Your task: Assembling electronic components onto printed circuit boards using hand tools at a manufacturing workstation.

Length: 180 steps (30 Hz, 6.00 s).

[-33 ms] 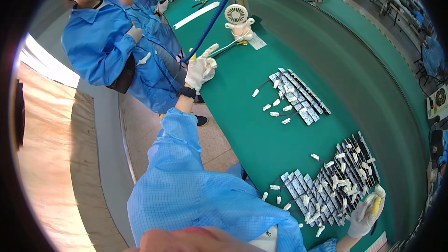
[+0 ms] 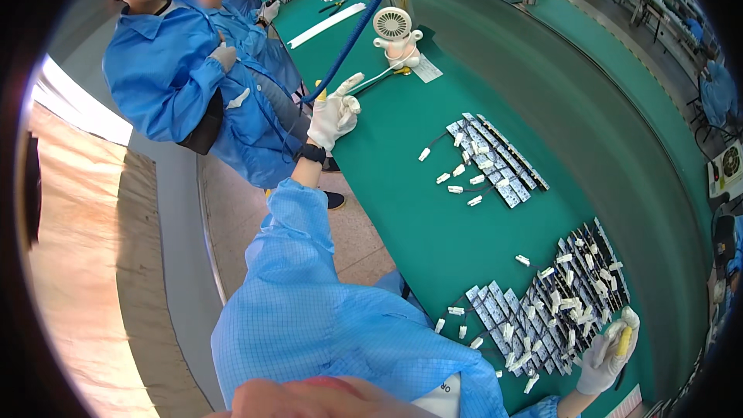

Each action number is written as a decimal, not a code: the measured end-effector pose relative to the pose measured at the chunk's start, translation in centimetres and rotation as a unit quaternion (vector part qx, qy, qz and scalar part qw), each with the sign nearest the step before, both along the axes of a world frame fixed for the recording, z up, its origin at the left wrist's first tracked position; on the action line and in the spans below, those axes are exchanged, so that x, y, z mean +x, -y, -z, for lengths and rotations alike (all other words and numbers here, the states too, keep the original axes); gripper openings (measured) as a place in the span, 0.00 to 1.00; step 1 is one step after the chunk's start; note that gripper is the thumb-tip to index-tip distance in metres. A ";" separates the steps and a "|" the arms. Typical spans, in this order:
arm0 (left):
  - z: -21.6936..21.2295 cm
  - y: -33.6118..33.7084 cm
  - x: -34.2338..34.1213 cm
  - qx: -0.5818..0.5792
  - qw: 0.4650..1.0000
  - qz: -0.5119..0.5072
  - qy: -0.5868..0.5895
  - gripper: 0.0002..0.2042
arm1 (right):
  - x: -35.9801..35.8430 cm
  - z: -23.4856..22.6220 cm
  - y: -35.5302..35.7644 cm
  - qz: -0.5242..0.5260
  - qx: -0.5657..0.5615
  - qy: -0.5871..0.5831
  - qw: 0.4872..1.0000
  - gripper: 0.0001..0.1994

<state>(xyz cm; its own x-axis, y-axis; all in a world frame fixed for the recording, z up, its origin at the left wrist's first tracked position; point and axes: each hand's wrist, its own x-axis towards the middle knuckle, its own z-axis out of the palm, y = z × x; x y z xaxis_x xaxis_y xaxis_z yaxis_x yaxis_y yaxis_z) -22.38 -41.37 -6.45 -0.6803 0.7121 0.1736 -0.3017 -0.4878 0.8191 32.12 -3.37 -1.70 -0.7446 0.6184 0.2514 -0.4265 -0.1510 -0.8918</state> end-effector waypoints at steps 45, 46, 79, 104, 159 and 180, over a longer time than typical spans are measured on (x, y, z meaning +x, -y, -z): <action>1.0 -1.2 1.4 -0.087 0.988 -0.093 -0.089 0.34 | 0.2 0.2 0.3 0.056 0.006 0.035 0.998 0.31; 0.9 -1.4 1.4 -0.074 0.989 -0.093 -0.088 0.33 | 0.5 0.4 0.3 0.076 0.010 0.054 0.996 0.31; 0.8 -1.8 2.0 -0.131 0.966 -0.113 -0.194 0.28 | 0.6 1.6 -0.3 0.104 0.050 0.084 0.990 0.34; 0.5 -1.8 2.1 -0.154 0.964 -0.125 -0.176 0.25 | 1.0 1.9 -1.0 0.051 0.157 0.079 0.983 0.24; -0.1 -1.8 2.8 -0.156 0.952 -0.126 -0.230 0.28 | -0.3 0.6 0.2 0.039 -0.012 0.049 0.998 0.26; 0.3 -2.1 2.3 -0.175 0.953 -0.139 -0.205 0.22 | 1.0 3.2 -2.0 0.019 0.210 0.044 0.977 0.38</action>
<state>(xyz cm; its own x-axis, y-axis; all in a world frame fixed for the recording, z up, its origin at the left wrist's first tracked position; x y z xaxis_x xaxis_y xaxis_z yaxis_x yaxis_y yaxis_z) -20.06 -39.29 -6.74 -0.7771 0.5773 0.2508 0.1801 -0.1779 0.9674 33.11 -1.37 -4.92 -0.7532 0.5027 0.4243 -0.3431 0.2500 -0.9054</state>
